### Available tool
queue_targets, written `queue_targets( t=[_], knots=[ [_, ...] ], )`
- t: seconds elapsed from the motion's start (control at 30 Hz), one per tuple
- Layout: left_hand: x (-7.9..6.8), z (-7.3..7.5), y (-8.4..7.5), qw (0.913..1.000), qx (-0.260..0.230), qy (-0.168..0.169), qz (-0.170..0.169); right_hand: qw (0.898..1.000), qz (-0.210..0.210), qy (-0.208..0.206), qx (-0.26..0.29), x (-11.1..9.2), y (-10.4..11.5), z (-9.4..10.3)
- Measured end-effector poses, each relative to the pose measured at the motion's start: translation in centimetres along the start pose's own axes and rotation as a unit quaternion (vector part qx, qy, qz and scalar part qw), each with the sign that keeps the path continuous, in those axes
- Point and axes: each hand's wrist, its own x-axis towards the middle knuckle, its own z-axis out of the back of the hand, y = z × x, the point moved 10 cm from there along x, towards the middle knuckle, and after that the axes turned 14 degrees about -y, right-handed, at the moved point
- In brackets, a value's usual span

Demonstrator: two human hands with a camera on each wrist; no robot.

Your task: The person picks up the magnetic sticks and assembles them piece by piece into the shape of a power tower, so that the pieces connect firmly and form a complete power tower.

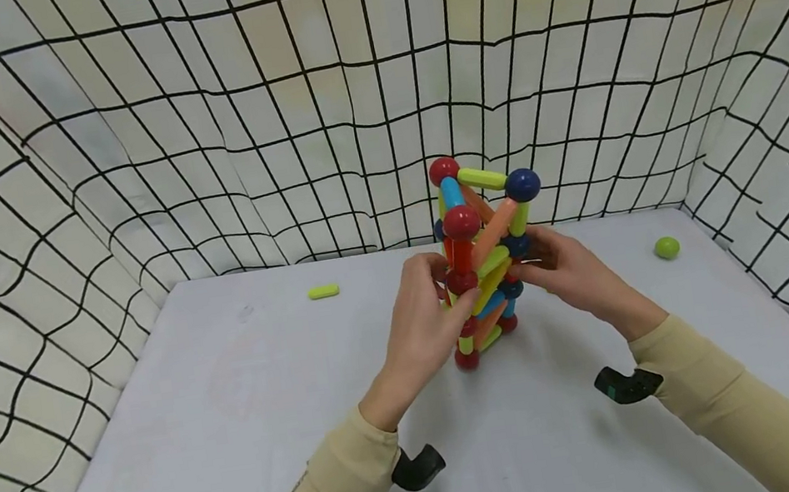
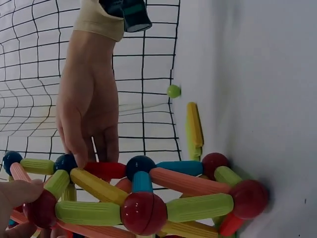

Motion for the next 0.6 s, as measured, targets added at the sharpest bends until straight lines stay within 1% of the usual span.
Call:
queue_targets(
  t=[0.07,0.13,0.2,0.27,0.33,0.4,0.53,0.6],
  knots=[
    [0.2,0.0,0.1,0.9998,0.014,-0.009,-0.014,1.000,0.002,-0.002,-0.002,-0.2,-0.1,0.1],
    [0.6,0.4,0.4,0.9995,0.010,-0.020,-0.024,1.000,0.001,-0.002,-0.001,-0.4,-0.1,0.3],
    [1.2,0.8,0.8,0.9990,0.000,-0.035,-0.027,1.000,-0.005,-0.002,-0.001,-0.7,-0.1,0.3],
    [1.9,1.2,1.6,0.9985,-0.013,-0.049,-0.021,1.000,-0.011,-0.002,0.001,-1.0,-0.1,0.2],
    [2.6,1.4,2.5,0.9979,-0.024,-0.059,-0.012,1.000,-0.014,0.001,0.006,-1.4,0.1,-0.2],
    [3.4,1.4,3.4,0.9976,-0.030,-0.062,0.000,1.000,-0.009,0.008,0.015,-1.9,0.6,-0.7],
    [4.7,1.0,5.5,0.9973,-0.052,-0.036,0.038,0.999,0.009,0.036,0.031,-2.8,2.0,-2.1],
    [5.3,1.0,7.2,0.9947,-0.073,-0.022,0.069,0.998,0.022,0.052,0.033,-3.2,2.6,-2.6]
  ],
)
